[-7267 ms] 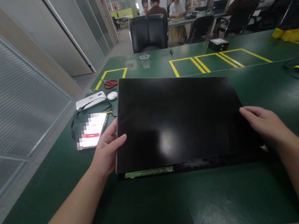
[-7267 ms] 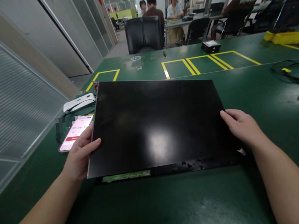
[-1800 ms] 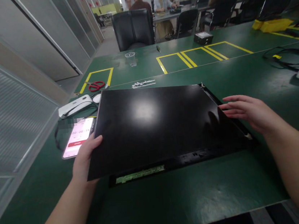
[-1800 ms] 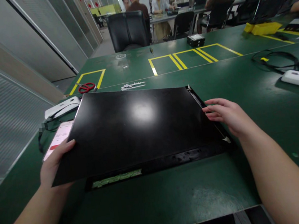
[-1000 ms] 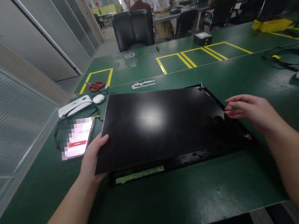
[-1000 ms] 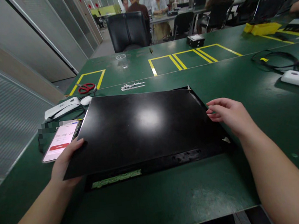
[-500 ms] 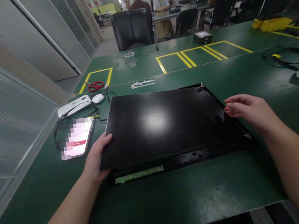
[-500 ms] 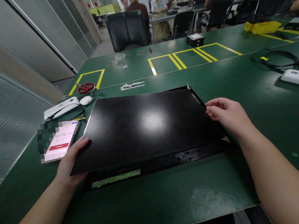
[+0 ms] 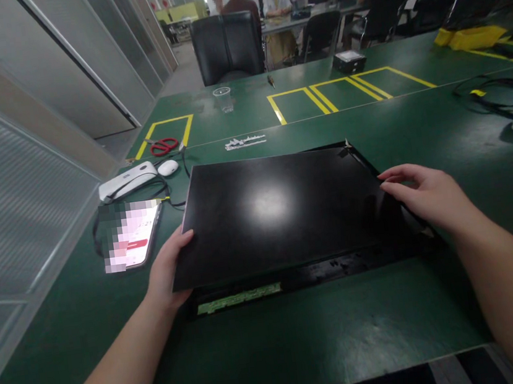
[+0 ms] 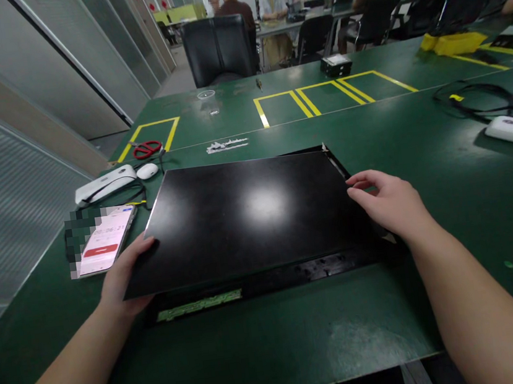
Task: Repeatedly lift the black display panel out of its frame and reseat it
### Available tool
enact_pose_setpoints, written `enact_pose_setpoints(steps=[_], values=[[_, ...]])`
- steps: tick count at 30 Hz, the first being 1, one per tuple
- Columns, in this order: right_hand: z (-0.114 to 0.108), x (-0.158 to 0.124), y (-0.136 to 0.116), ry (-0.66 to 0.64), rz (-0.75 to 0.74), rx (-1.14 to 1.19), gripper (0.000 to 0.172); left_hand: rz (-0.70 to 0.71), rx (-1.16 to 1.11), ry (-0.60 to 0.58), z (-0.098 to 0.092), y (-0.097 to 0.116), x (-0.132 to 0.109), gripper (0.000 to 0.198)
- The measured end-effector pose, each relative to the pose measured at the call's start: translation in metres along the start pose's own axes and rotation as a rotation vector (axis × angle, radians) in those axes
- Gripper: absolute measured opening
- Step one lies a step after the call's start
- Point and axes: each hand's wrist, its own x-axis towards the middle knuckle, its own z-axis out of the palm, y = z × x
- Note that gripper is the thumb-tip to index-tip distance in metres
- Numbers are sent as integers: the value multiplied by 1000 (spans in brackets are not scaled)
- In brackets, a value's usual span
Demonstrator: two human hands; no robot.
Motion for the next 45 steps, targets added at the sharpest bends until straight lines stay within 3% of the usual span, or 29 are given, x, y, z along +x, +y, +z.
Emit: enact_pose_setpoints(steps=[10, 24, 32, 45], values=[[2, -5, -14, 41, 35, -105, 28, 8, 0, 77, 8, 0, -6, 52], [1, -8, -25, 45, 18, -182, 19, 31, 28, 46, 4, -3, -3, 56], [1, -7, -20, 51, -21, -198, 20, 45, 15, 34, 5, -4, -4, 59], [2, -8, -19, 35, -15, -183, 19, 15, 29, 74, 7, -1, -4, 46]])
